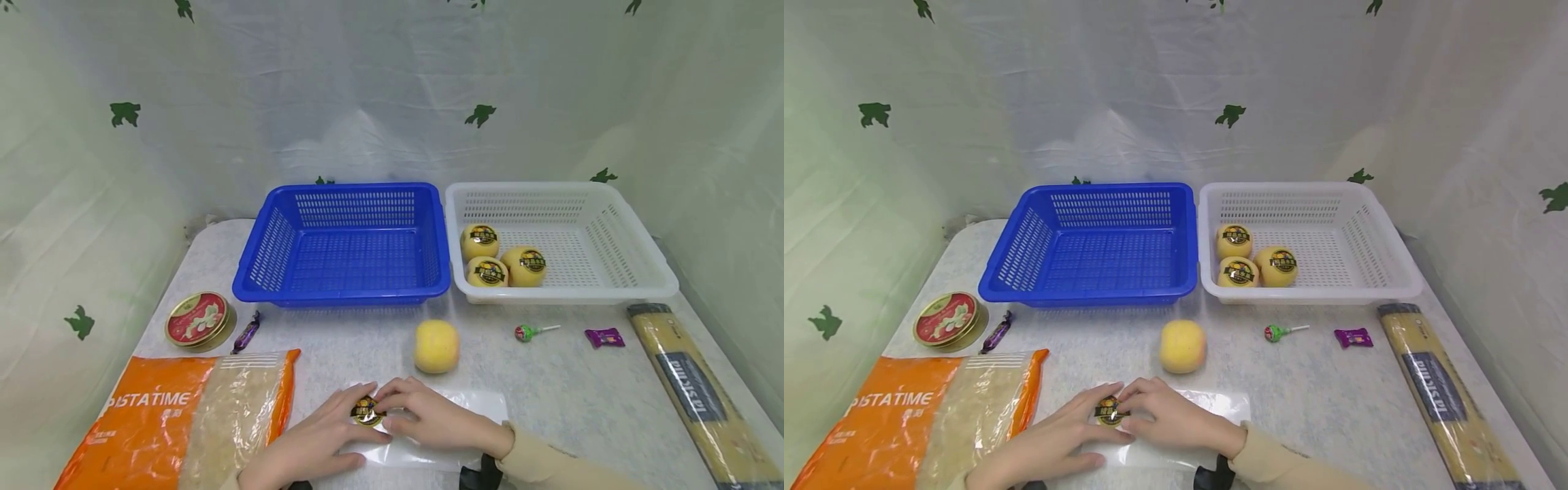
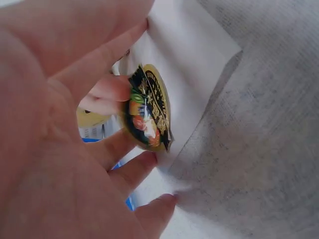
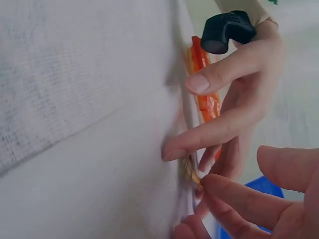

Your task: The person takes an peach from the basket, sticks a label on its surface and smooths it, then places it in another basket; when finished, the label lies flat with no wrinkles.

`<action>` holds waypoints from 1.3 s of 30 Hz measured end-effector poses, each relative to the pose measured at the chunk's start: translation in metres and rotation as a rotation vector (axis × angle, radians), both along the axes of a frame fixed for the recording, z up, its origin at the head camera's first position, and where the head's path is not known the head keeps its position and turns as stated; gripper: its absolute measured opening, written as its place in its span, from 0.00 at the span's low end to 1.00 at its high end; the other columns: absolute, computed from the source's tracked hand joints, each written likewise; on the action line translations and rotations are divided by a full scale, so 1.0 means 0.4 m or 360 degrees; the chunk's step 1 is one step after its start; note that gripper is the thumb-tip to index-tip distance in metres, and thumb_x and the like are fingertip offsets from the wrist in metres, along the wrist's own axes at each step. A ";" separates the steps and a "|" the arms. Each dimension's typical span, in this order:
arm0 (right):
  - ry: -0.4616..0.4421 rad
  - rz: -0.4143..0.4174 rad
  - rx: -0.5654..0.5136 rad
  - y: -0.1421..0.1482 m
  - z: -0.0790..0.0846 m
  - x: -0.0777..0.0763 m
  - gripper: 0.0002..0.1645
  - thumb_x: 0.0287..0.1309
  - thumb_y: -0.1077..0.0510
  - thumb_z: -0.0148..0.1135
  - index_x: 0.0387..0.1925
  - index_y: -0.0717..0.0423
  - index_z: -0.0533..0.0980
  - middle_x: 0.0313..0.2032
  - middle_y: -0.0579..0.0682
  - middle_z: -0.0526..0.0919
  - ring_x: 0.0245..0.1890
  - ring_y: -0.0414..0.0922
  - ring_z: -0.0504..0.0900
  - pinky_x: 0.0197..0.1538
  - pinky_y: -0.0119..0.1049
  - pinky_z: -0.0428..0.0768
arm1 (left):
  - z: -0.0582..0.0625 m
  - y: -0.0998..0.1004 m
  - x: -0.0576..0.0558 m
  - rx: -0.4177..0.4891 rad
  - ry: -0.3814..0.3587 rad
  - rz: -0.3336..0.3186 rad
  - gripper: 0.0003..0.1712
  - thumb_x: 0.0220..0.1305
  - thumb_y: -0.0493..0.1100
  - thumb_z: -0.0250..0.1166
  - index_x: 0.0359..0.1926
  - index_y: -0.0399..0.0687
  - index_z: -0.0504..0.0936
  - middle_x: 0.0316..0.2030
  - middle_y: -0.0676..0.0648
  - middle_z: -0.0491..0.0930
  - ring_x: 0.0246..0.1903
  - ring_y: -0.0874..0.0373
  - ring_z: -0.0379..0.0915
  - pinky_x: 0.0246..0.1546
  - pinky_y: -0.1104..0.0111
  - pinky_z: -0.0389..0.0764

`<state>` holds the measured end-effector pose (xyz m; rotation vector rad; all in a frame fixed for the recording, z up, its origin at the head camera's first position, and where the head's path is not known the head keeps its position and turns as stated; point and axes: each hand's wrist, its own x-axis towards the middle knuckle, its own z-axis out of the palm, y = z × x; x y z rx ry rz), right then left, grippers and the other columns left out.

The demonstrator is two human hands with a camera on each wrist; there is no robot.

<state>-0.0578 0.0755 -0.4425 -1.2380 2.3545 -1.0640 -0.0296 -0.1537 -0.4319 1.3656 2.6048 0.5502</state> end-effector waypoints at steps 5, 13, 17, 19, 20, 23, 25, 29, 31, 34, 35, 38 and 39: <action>-0.0207 0.0001 -0.0153 0.015 0.016 -0.007 0.18 0.63 0.52 0.49 0.47 0.59 0.77 0.46 0.44 0.75 0.47 0.36 0.70 0.47 0.29 0.71 | 0.008 0.002 -0.002 -0.0024 -0.0012 0.0007 0.21 0.53 0.48 0.62 0.50 0.69 0.77 0.62 0.38 0.57 0.62 0.44 0.49 0.54 0.44 0.58; -0.0151 -0.0078 -0.0412 0.076 0.062 -0.022 0.13 0.61 0.56 0.53 0.45 0.55 0.77 0.44 0.45 0.77 0.44 0.39 0.73 0.47 0.34 0.73 | 0.018 0.004 0.007 -0.0085 0.0018 0.0057 0.23 0.53 0.49 0.62 0.52 0.70 0.76 0.62 0.37 0.56 0.61 0.43 0.50 0.53 0.44 0.59; -0.0027 -0.0240 -0.0558 0.119 0.091 -0.043 0.11 0.59 0.61 0.55 0.44 0.53 0.76 0.43 0.45 0.77 0.40 0.41 0.75 0.43 0.35 0.75 | 0.020 0.004 0.013 -0.0128 -0.0023 0.0117 0.22 0.55 0.49 0.61 0.53 0.70 0.75 0.63 0.36 0.55 0.61 0.42 0.49 0.54 0.43 0.57; 0.0015 -0.0358 -0.0588 0.141 0.100 -0.055 0.12 0.57 0.64 0.56 0.43 0.53 0.77 0.42 0.45 0.78 0.39 0.41 0.75 0.42 0.35 0.75 | 0.022 0.007 0.011 -0.0139 -0.0032 0.0134 0.22 0.55 0.50 0.61 0.53 0.71 0.75 0.63 0.36 0.54 0.61 0.42 0.49 0.54 0.43 0.57; 0.0020 -0.0408 -0.0608 0.150 0.103 -0.062 0.12 0.57 0.65 0.56 0.43 0.54 0.77 0.41 0.46 0.78 0.38 0.42 0.76 0.41 0.35 0.76 | 0.025 0.010 0.008 -0.0135 -0.0035 0.0143 0.22 0.55 0.50 0.60 0.53 0.71 0.75 0.63 0.36 0.53 0.61 0.42 0.49 0.54 0.44 0.57; 0.0000 -0.0541 -0.0632 0.170 0.112 -0.076 0.12 0.55 0.69 0.57 0.41 0.57 0.77 0.39 0.49 0.79 0.40 0.46 0.76 0.42 0.35 0.76 | 0.040 0.028 -0.014 -0.0078 -0.0032 0.0188 0.23 0.56 0.50 0.61 0.55 0.73 0.72 0.63 0.39 0.53 0.59 0.43 0.53 0.52 0.47 0.62; -0.0040 -0.0612 -0.0635 0.175 0.123 -0.080 0.11 0.54 0.70 0.56 0.40 0.61 0.77 0.38 0.52 0.79 0.41 0.47 0.77 0.42 0.36 0.76 | 0.053 0.049 -0.038 0.0033 -0.0029 0.0234 0.25 0.57 0.49 0.62 0.56 0.72 0.71 0.62 0.40 0.54 0.57 0.44 0.56 0.50 0.49 0.66; -0.0127 -0.0723 -0.0607 0.173 0.144 -0.086 0.09 0.53 0.73 0.56 0.38 0.67 0.75 0.37 0.57 0.79 0.41 0.51 0.77 0.43 0.40 0.76 | 0.077 0.101 -0.095 0.0321 -0.0137 0.0341 0.24 0.59 0.48 0.60 0.57 0.69 0.69 0.62 0.47 0.55 0.59 0.51 0.55 0.50 0.54 0.69; -0.0150 -0.0765 -0.0589 0.170 0.150 -0.089 0.09 0.52 0.74 0.56 0.37 0.68 0.75 0.37 0.58 0.79 0.41 0.52 0.77 0.43 0.42 0.76 | 0.080 0.129 -0.122 0.0440 -0.0211 0.0377 0.24 0.60 0.49 0.59 0.58 0.67 0.69 0.61 0.49 0.55 0.60 0.55 0.53 0.52 0.57 0.68; -0.0155 -0.0801 -0.0586 0.168 0.146 -0.093 0.10 0.50 0.75 0.56 0.37 0.69 0.75 0.37 0.59 0.79 0.40 0.54 0.77 0.42 0.44 0.76 | 0.070 0.169 -0.160 0.0549 -0.0268 0.0402 0.22 0.60 0.50 0.59 0.56 0.63 0.69 0.60 0.49 0.57 0.59 0.57 0.55 0.53 0.59 0.67; -0.0141 -0.0801 -0.0593 0.168 0.144 -0.093 0.10 0.50 0.76 0.57 0.37 0.69 0.75 0.37 0.59 0.79 0.40 0.54 0.77 0.42 0.44 0.77 | 0.064 0.182 -0.171 0.0575 -0.0275 0.0403 0.20 0.60 0.50 0.59 0.54 0.62 0.70 0.59 0.48 0.58 0.58 0.57 0.56 0.53 0.59 0.67; -0.0086 -0.0778 -0.0612 0.167 0.133 -0.096 0.12 0.46 0.77 0.58 0.36 0.68 0.75 0.36 0.59 0.78 0.39 0.54 0.76 0.40 0.41 0.78 | 0.045 0.212 -0.197 0.0633 -0.0288 0.0424 0.16 0.59 0.51 0.60 0.47 0.59 0.71 0.53 0.51 0.60 0.53 0.58 0.60 0.51 0.60 0.68; -0.0061 -0.0764 -0.0608 0.167 0.130 -0.096 0.12 0.45 0.78 0.58 0.35 0.68 0.75 0.36 0.58 0.78 0.39 0.54 0.76 0.39 0.42 0.78 | 0.039 0.220 -0.203 0.0639 -0.0288 0.0436 0.14 0.58 0.52 0.60 0.45 0.59 0.71 0.52 0.52 0.60 0.52 0.59 0.60 0.49 0.61 0.69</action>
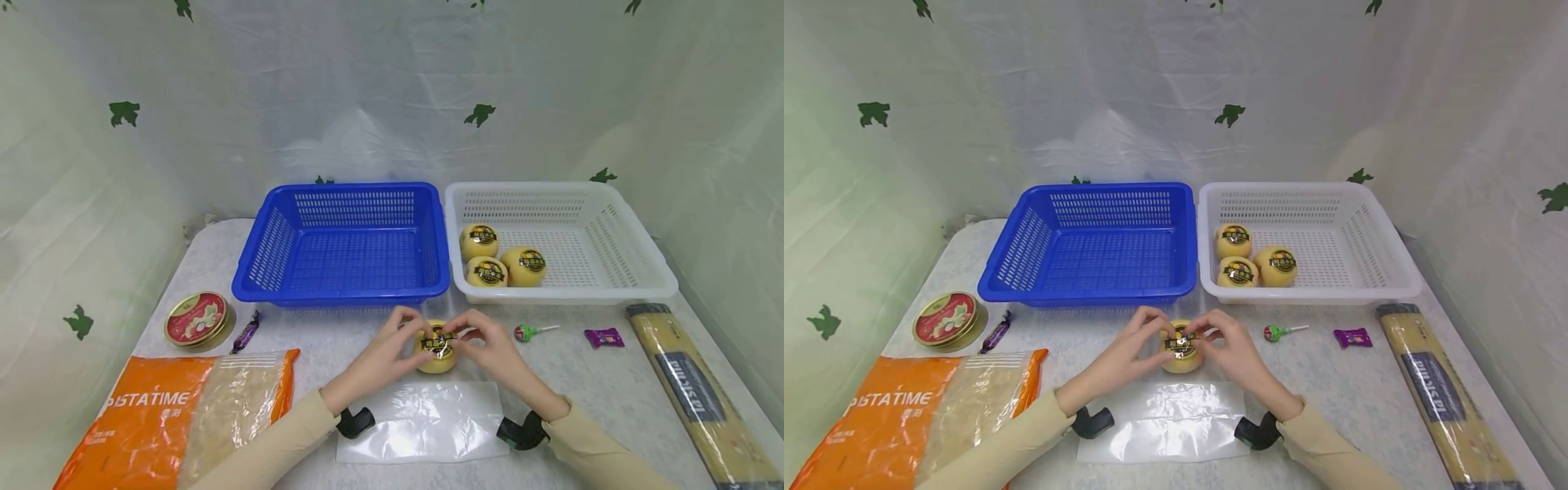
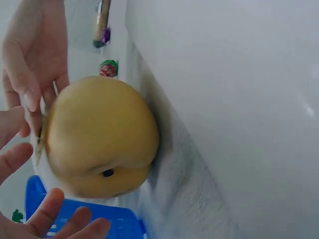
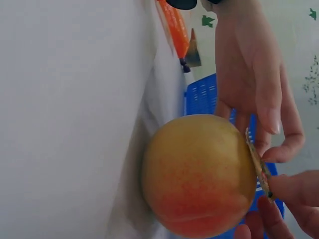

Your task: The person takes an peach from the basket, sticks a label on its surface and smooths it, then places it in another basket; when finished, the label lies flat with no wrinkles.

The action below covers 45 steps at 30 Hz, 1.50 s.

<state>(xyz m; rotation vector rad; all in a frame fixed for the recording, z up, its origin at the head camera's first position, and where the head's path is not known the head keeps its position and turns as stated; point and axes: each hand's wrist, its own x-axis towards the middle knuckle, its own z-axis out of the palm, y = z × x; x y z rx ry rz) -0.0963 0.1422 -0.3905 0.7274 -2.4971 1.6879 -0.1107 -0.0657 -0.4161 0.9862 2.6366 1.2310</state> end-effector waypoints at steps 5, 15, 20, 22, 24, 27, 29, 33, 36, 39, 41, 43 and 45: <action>0.0038 0.0043 0.0113 0.011 -0.065 -0.024 0.16 0.43 0.72 0.64 0.36 0.56 0.75 0.42 0.49 0.76 0.45 0.47 0.74 0.43 0.42 0.76 | -0.017 0.021 -0.022 0.0051 -0.0093 0.0011 0.12 0.57 0.50 0.63 0.39 0.57 0.70 0.46 0.53 0.59 0.44 0.59 0.62 0.42 0.64 0.71; -0.0167 0.0309 0.0034 0.022 -0.104 -0.055 0.17 0.47 0.64 0.65 0.39 0.53 0.70 0.55 0.54 0.69 0.58 0.52 0.64 0.54 0.51 0.67 | -0.021 0.032 -0.046 0.0090 -0.0256 -0.0046 0.17 0.50 0.54 0.67 0.35 0.56 0.68 0.44 0.51 0.58 0.39 0.56 0.61 0.35 0.67 0.71; -0.0305 0.0422 -0.0079 0.040 -0.114 -0.070 0.15 0.50 0.64 0.63 0.40 0.55 0.69 0.55 0.51 0.68 0.59 0.50 0.63 0.58 0.50 0.63 | -0.023 0.027 -0.061 0.0204 -0.0415 -0.0085 0.14 0.50 0.47 0.68 0.32 0.54 0.70 0.45 0.48 0.59 0.41 0.55 0.60 0.39 0.64 0.71; -0.0371 0.0435 -0.0110 0.046 -0.115 -0.072 0.16 0.50 0.65 0.63 0.40 0.55 0.69 0.56 0.52 0.68 0.59 0.50 0.62 0.58 0.49 0.62 | -0.027 0.024 -0.064 0.0258 -0.0487 -0.0097 0.13 0.51 0.45 0.68 0.33 0.53 0.71 0.46 0.47 0.59 0.45 0.55 0.58 0.41 0.62 0.71; -0.0412 0.0432 -0.0131 0.045 -0.115 -0.073 0.16 0.50 0.65 0.63 0.41 0.56 0.68 0.56 0.54 0.67 0.59 0.53 0.62 0.58 0.50 0.62 | -0.032 0.022 -0.067 0.0300 -0.0536 -0.0101 0.12 0.51 0.44 0.67 0.33 0.53 0.71 0.47 0.46 0.59 0.48 0.55 0.56 0.44 0.62 0.71; -0.0402 0.0361 -0.0120 0.035 -0.117 -0.072 0.16 0.51 0.63 0.63 0.39 0.56 0.67 0.57 0.57 0.67 0.57 0.56 0.64 0.56 0.51 0.65 | -0.041 0.020 -0.071 0.0352 -0.0572 -0.0094 0.10 0.52 0.43 0.66 0.34 0.51 0.73 0.48 0.46 0.60 0.50 0.55 0.57 0.45 0.62 0.71; -0.0375 0.0293 -0.0110 0.026 -0.119 -0.072 0.14 0.52 0.62 0.63 0.38 0.57 0.67 0.56 0.58 0.68 0.56 0.57 0.66 0.54 0.50 0.68 | -0.043 0.020 -0.071 0.0391 -0.0582 -0.0085 0.09 0.53 0.41 0.66 0.34 0.49 0.74 0.49 0.46 0.60 0.51 0.55 0.57 0.44 0.64 0.72; -0.0442 0.0195 -0.0180 0.019 -0.118 -0.071 0.11 0.54 0.61 0.61 0.35 0.59 0.67 0.54 0.59 0.71 0.54 0.55 0.69 0.52 0.48 0.70 | -0.042 0.021 -0.071 0.0462 -0.0599 -0.0080 0.07 0.54 0.38 0.64 0.34 0.45 0.75 0.49 0.45 0.61 0.52 0.53 0.57 0.44 0.63 0.73; -0.0581 0.0173 -0.0305 0.025 -0.116 -0.069 0.09 0.55 0.63 0.58 0.34 0.62 0.67 0.54 0.59 0.71 0.54 0.56 0.69 0.52 0.48 0.69 | -0.039 0.021 -0.070 0.0518 -0.0622 -0.0079 0.07 0.53 0.35 0.64 0.34 0.41 0.76 0.49 0.43 0.62 0.52 0.50 0.56 0.47 0.58 0.70; -0.0645 0.0169 -0.0378 0.031 -0.120 -0.070 0.07 0.56 0.64 0.57 0.34 0.63 0.68 0.54 0.60 0.71 0.54 0.57 0.68 0.52 0.47 0.69 | -0.040 0.023 -0.070 0.0550 -0.0662 -0.0051 0.07 0.52 0.35 0.64 0.34 0.40 0.76 0.48 0.43 0.63 0.53 0.49 0.55 0.51 0.51 0.65; -0.0638 0.0175 -0.0380 0.034 -0.122 -0.072 0.06 0.56 0.64 0.56 0.34 0.63 0.69 0.54 0.60 0.71 0.55 0.57 0.68 0.53 0.46 0.69 | -0.041 0.025 -0.070 0.0540 -0.0691 -0.0017 0.06 0.53 0.36 0.64 0.33 0.40 0.77 0.48 0.43 0.63 0.54 0.50 0.55 0.52 0.50 0.62; -0.0628 0.0177 -0.0371 0.037 -0.127 -0.075 0.06 0.56 0.64 0.56 0.35 0.63 0.69 0.54 0.59 0.72 0.55 0.56 0.68 0.53 0.46 0.69 | -0.044 0.028 -0.068 0.0495 -0.0701 0.0015 0.06 0.53 0.38 0.64 0.33 0.43 0.76 0.48 0.44 0.62 0.53 0.51 0.56 0.51 0.51 0.63; -0.0624 0.0199 -0.0338 0.042 -0.131 -0.075 0.08 0.56 0.63 0.57 0.36 0.62 0.69 0.55 0.57 0.71 0.55 0.56 0.67 0.54 0.48 0.67 | -0.044 0.032 -0.062 0.0441 -0.0694 0.0041 0.09 0.52 0.40 0.66 0.33 0.46 0.74 0.48 0.45 0.61 0.52 0.52 0.57 0.49 0.55 0.67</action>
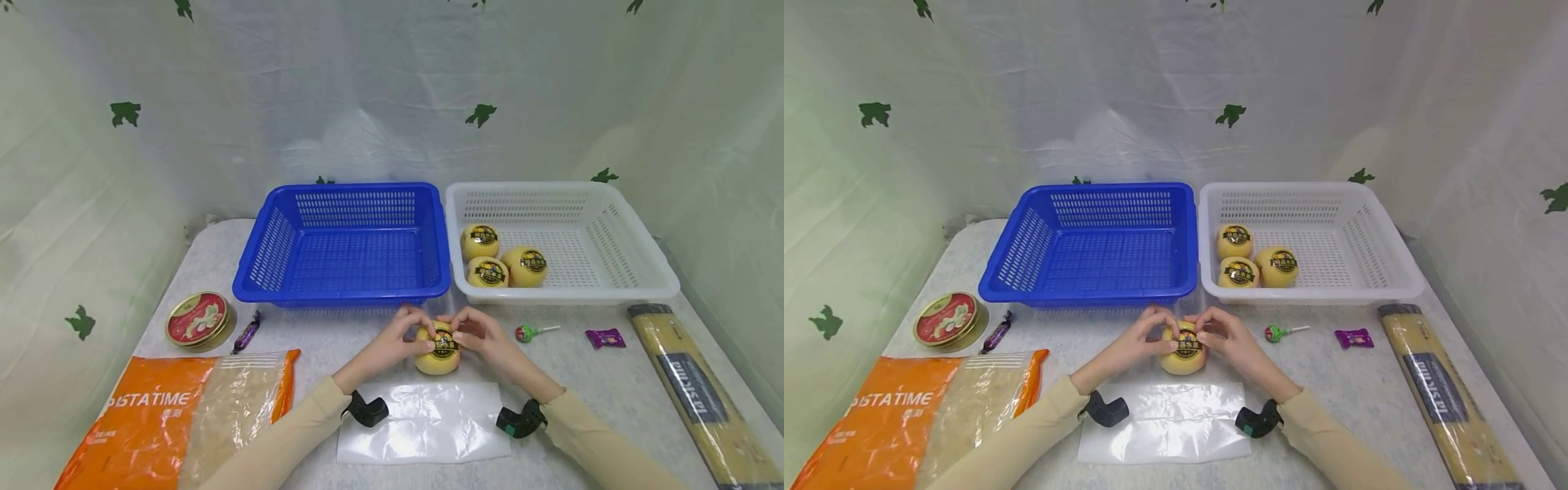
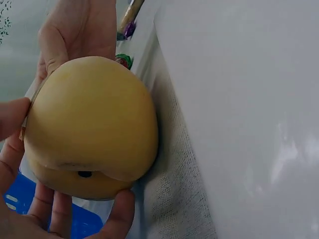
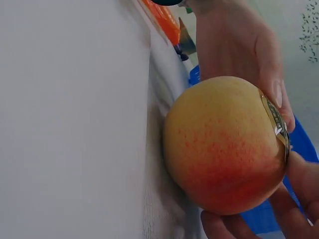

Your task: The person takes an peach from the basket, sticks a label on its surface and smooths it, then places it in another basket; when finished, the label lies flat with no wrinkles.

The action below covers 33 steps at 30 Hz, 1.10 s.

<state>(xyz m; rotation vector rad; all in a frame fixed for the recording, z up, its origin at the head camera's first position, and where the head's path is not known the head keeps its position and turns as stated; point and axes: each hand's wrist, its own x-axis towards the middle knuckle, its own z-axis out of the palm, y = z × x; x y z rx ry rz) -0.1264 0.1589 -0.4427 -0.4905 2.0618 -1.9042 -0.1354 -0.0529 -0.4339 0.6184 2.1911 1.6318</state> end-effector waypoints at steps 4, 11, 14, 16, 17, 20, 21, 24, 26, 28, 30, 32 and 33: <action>0.0020 0.0105 0.0055 0.008 -0.004 0.003 0.16 0.52 0.60 0.62 0.40 0.59 0.67 0.58 0.54 0.68 0.57 0.57 0.65 0.57 0.51 0.64 | -0.001 0.012 0.017 -0.0172 0.0143 0.0039 0.20 0.44 0.48 0.72 0.31 0.53 0.68 0.46 0.48 0.59 0.49 0.53 0.57 0.45 0.60 0.69; -0.0005 0.0090 0.0043 0.014 -0.008 0.001 0.18 0.48 0.64 0.64 0.41 0.59 0.69 0.56 0.54 0.70 0.55 0.56 0.67 0.53 0.51 0.68 | -0.002 0.019 0.022 -0.0154 0.0236 0.0068 0.21 0.42 0.45 0.73 0.30 0.53 0.67 0.44 0.50 0.60 0.48 0.53 0.55 0.46 0.57 0.65; -0.0007 0.0104 0.0028 0.015 -0.005 0.000 0.17 0.48 0.65 0.63 0.41 0.60 0.69 0.56 0.55 0.69 0.55 0.57 0.66 0.54 0.53 0.66 | -0.001 0.010 0.018 -0.0079 0.0187 0.0038 0.17 0.46 0.43 0.71 0.31 0.50 0.69 0.45 0.48 0.60 0.48 0.52 0.56 0.46 0.57 0.66; 0.0003 0.0120 0.0047 0.013 -0.001 0.000 0.18 0.48 0.64 0.64 0.41 0.60 0.68 0.57 0.54 0.69 0.56 0.56 0.66 0.55 0.54 0.65 | -0.004 0.004 0.014 -0.0024 0.0161 0.0019 0.15 0.48 0.42 0.69 0.32 0.48 0.71 0.45 0.46 0.61 0.48 0.52 0.57 0.46 0.57 0.68; 0.0012 0.0117 0.0056 0.011 0.000 0.000 0.18 0.49 0.63 0.64 0.41 0.60 0.68 0.57 0.54 0.69 0.56 0.56 0.66 0.56 0.54 0.64 | -0.004 0.001 0.013 0.0004 0.0149 0.0013 0.13 0.49 0.41 0.69 0.32 0.47 0.72 0.45 0.45 0.61 0.48 0.51 0.58 0.46 0.55 0.68; 0.0012 0.0088 0.0076 0.002 0.011 0.004 0.17 0.49 0.62 0.64 0.40 0.61 0.68 0.57 0.55 0.70 0.56 0.57 0.66 0.57 0.53 0.63 | 0.022 -0.006 0.018 0.0056 0.0138 -0.0017 0.10 0.52 0.36 0.66 0.33 0.40 0.74 0.46 0.42 0.64 0.50 0.49 0.59 0.50 0.50 0.65; -0.0003 0.0072 0.0076 0.000 0.010 0.003 0.17 0.49 0.62 0.65 0.39 0.62 0.68 0.56 0.55 0.70 0.56 0.57 0.66 0.56 0.52 0.64 | 0.032 -0.007 0.019 0.0070 0.0131 -0.0030 0.09 0.52 0.35 0.65 0.34 0.38 0.74 0.46 0.41 0.64 0.50 0.49 0.59 0.51 0.49 0.64; -0.0056 0.0047 0.0025 -0.001 0.007 0.002 0.16 0.49 0.63 0.63 0.38 0.64 0.69 0.56 0.57 0.70 0.57 0.57 0.66 0.55 0.50 0.67 | 0.060 -0.013 0.024 0.0100 0.0090 -0.0070 0.06 0.54 0.32 0.62 0.34 0.33 0.75 0.46 0.39 0.67 0.51 0.47 0.60 0.54 0.45 0.57; -0.0081 0.0055 -0.0011 0.004 -0.003 -0.002 0.15 0.50 0.63 0.63 0.38 0.64 0.69 0.56 0.56 0.70 0.57 0.56 0.66 0.54 0.48 0.68 | 0.063 -0.015 0.022 0.0108 0.0045 -0.0074 0.05 0.55 0.31 0.61 0.35 0.33 0.76 0.46 0.40 0.68 0.51 0.48 0.60 0.55 0.45 0.55; -0.0110 0.0067 -0.0053 0.005 -0.004 -0.002 0.14 0.51 0.64 0.61 0.39 0.65 0.68 0.57 0.58 0.69 0.58 0.56 0.65 0.53 0.47 0.69 | 0.067 -0.015 0.023 0.0118 -0.0002 -0.0051 0.05 0.56 0.31 0.59 0.35 0.32 0.76 0.46 0.40 0.69 0.51 0.47 0.61 0.54 0.46 0.56; -0.0125 0.0073 -0.0058 0.002 -0.003 -0.002 0.14 0.52 0.63 0.60 0.39 0.64 0.68 0.57 0.58 0.69 0.57 0.55 0.66 0.53 0.46 0.69 | 0.073 -0.012 0.027 0.0120 -0.0043 -0.0011 0.05 0.56 0.31 0.59 0.35 0.33 0.75 0.46 0.40 0.68 0.51 0.46 0.61 0.52 0.48 0.62; -0.0145 0.0056 -0.0054 -0.004 0.000 -0.002 0.14 0.53 0.61 0.60 0.38 0.63 0.67 0.57 0.57 0.69 0.56 0.54 0.67 0.52 0.45 0.71 | 0.077 -0.007 0.030 0.0102 -0.0037 0.0017 0.06 0.56 0.32 0.59 0.36 0.33 0.73 0.45 0.40 0.67 0.51 0.45 0.62 0.51 0.49 0.64; -0.0158 0.0042 -0.0060 -0.007 0.001 -0.002 0.14 0.54 0.60 0.61 0.38 0.63 0.67 0.56 0.57 0.69 0.56 0.54 0.68 0.51 0.45 0.72 | 0.079 -0.005 0.032 0.0091 -0.0028 0.0025 0.07 0.56 0.32 0.59 0.36 0.34 0.72 0.45 0.40 0.67 0.51 0.45 0.62 0.49 0.51 0.67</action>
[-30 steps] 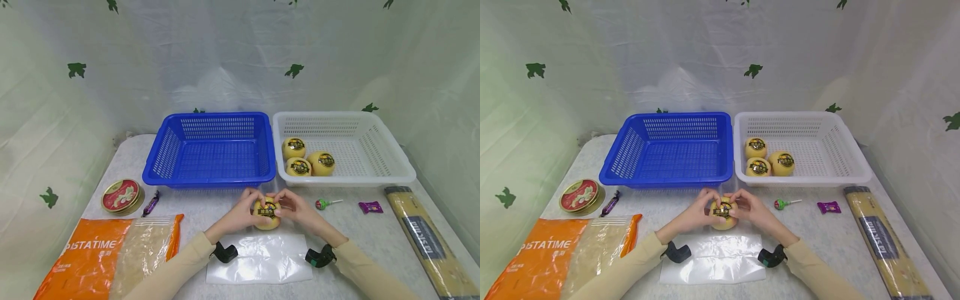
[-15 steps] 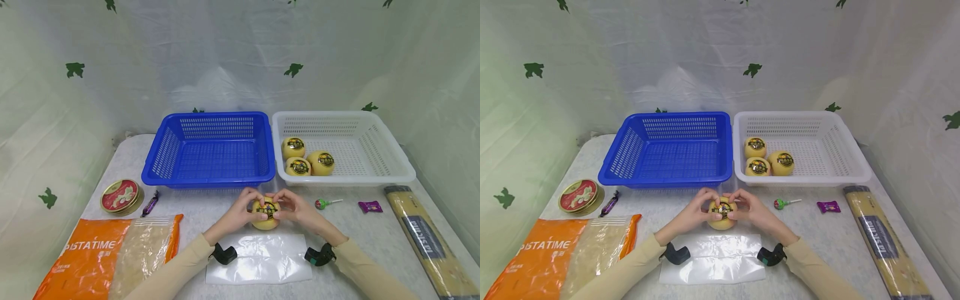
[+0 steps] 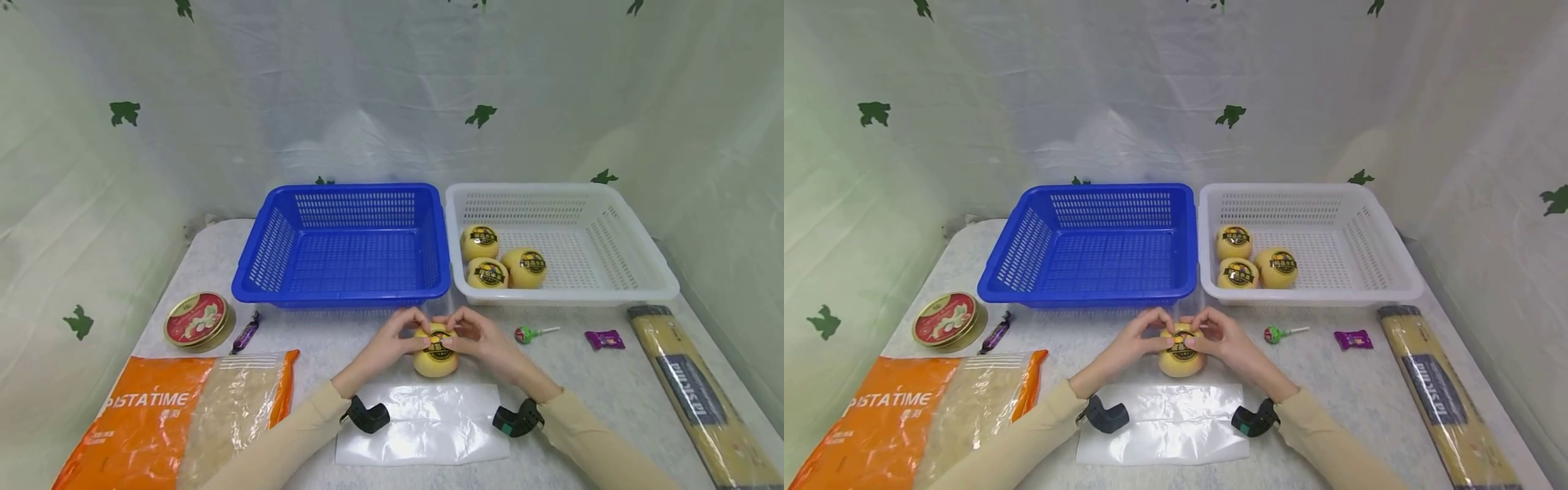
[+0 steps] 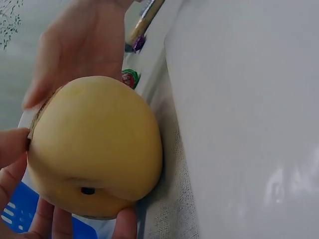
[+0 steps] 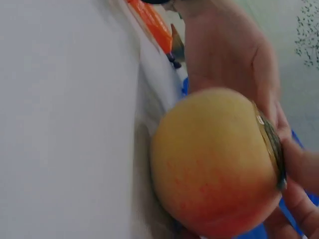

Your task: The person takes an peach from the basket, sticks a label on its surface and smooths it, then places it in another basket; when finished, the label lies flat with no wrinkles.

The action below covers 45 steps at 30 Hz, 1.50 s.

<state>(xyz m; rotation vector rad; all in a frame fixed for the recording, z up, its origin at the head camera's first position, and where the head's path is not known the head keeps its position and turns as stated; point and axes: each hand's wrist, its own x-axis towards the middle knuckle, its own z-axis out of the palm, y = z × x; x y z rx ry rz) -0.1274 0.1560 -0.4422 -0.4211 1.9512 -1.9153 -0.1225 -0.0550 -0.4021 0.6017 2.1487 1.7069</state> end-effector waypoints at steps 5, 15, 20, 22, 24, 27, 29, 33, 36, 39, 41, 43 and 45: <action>-0.0084 -0.0124 -0.0065 -0.016 0.007 0.000 0.13 0.53 0.63 0.60 0.35 0.65 0.65 0.53 0.60 0.72 0.52 0.53 0.71 0.48 0.43 0.74 | 0.001 0.009 0.007 -0.0007 -0.0018 -0.0009 0.07 0.59 0.34 0.58 0.37 0.35 0.70 0.45 0.41 0.63 0.50 0.46 0.61 0.42 0.58 0.74; -0.0176 -0.0238 -0.0153 -0.029 0.024 -0.009 0.07 0.51 0.70 0.55 0.31 0.63 0.66 0.49 0.63 0.75 0.50 0.55 0.73 0.46 0.42 0.73 | -0.009 0.016 0.008 0.0116 -0.0160 0.0130 0.09 0.56 0.32 0.58 0.39 0.32 0.78 0.39 0.43 0.62 0.46 0.50 0.58 0.40 0.62 0.75; -0.0204 -0.0211 -0.0142 -0.028 0.026 -0.015 0.09 0.54 0.69 0.54 0.36 0.67 0.66 0.50 0.65 0.73 0.49 0.53 0.74 0.45 0.41 0.74 | -0.007 0.015 0.008 0.0168 -0.0134 0.0168 0.10 0.54 0.30 0.59 0.38 0.29 0.79 0.39 0.43 0.65 0.45 0.53 0.59 0.35 0.64 0.78; -0.0183 -0.0180 -0.0101 -0.027 0.029 -0.017 0.12 0.54 0.67 0.55 0.40 0.68 0.65 0.50 0.64 0.73 0.47 0.51 0.75 0.42 0.41 0.75 | -0.007 0.014 0.009 0.0158 -0.0103 0.0168 0.11 0.54 0.30 0.59 0.40 0.29 0.79 0.39 0.42 0.66 0.45 0.52 0.60 0.35 0.64 0.79; -0.0133 -0.0151 -0.0029 -0.027 0.033 -0.018 0.15 0.55 0.65 0.55 0.44 0.67 0.65 0.49 0.63 0.73 0.45 0.49 0.75 0.40 0.41 0.76 | -0.009 0.014 0.009 0.0144 -0.0073 0.0177 0.11 0.54 0.30 0.60 0.41 0.30 0.79 0.40 0.41 0.66 0.46 0.50 0.62 0.34 0.64 0.79; -0.0052 -0.0136 0.0075 -0.031 0.038 -0.019 0.16 0.56 0.63 0.56 0.45 0.66 0.66 0.46 0.61 0.73 0.42 0.47 0.75 0.35 0.40 0.77 | -0.021 0.015 0.007 0.0135 -0.0034 0.0202 0.11 0.54 0.31 0.61 0.41 0.31 0.79 0.39 0.41 0.68 0.45 0.47 0.64 0.33 0.65 0.79; -0.0019 -0.0154 0.0128 -0.034 0.038 -0.020 0.16 0.56 0.62 0.57 0.44 0.65 0.67 0.44 0.60 0.74 0.40 0.47 0.76 0.33 0.39 0.78 | -0.040 0.015 0.000 0.0145 -0.0026 0.0224 0.11 0.53 0.32 0.62 0.40 0.32 0.79 0.39 0.41 0.69 0.45 0.47 0.65 0.32 0.66 0.79; 0.0016 -0.0173 0.0194 -0.033 0.033 -0.020 0.14 0.57 0.60 0.56 0.43 0.62 0.68 0.43 0.57 0.75 0.39 0.47 0.76 0.31 0.37 0.77 | -0.081 0.015 -0.015 0.0076 0.0063 0.0223 0.09 0.54 0.35 0.63 0.37 0.37 0.80 0.41 0.43 0.70 0.46 0.50 0.65 0.36 0.64 0.78; 0.0018 -0.0079 0.0161 -0.022 0.025 -0.018 0.15 0.58 0.59 0.56 0.45 0.62 0.68 0.48 0.57 0.73 0.46 0.50 0.74 0.38 0.40 0.77 | -0.088 0.013 -0.014 -0.0054 0.0164 0.0182 0.08 0.55 0.41 0.64 0.36 0.43 0.78 0.43 0.45 0.68 0.45 0.52 0.64 0.39 0.63 0.75; 0.0010 0.0050 0.0068 -0.005 0.015 -0.015 0.17 0.58 0.61 0.56 0.47 0.63 0.66 0.53 0.58 0.71 0.53 0.53 0.69 0.48 0.43 0.74 | -0.089 0.013 -0.007 -0.0192 0.0200 0.0127 0.15 0.50 0.49 0.68 0.35 0.52 0.73 0.45 0.48 0.64 0.45 0.54 0.63 0.39 0.66 0.74; -0.0003 0.0105 -0.0012 0.004 0.008 -0.014 0.18 0.57 0.64 0.56 0.48 0.66 0.64 0.55 0.60 0.69 0.56 0.54 0.67 0.52 0.44 0.71 | -0.088 0.014 -0.003 -0.0214 0.0197 0.0103 0.20 0.46 0.51 0.71 0.35 0.53 0.70 0.44 0.48 0.63 0.44 0.54 0.63 0.37 0.67 0.75; -0.0008 0.0114 -0.0074 0.010 0.001 -0.016 0.17 0.57 0.66 0.54 0.47 0.68 0.64 0.56 0.61 0.69 0.56 0.54 0.67 0.53 0.43 0.71 | -0.088 0.016 0.000 -0.0212 0.0199 0.0093 0.22 0.44 0.51 0.72 0.35 0.53 0.69 0.44 0.48 0.62 0.44 0.54 0.63 0.37 0.68 0.75; -0.0011 0.0121 -0.0112 0.015 -0.004 -0.017 0.16 0.58 0.67 0.52 0.47 0.68 0.63 0.56 0.62 0.69 0.56 0.54 0.67 0.53 0.43 0.70 | -0.089 0.017 0.002 -0.0168 0.0202 0.0101 0.20 0.45 0.48 0.71 0.35 0.50 0.70 0.43 0.48 0.62 0.45 0.54 0.62 0.37 0.68 0.75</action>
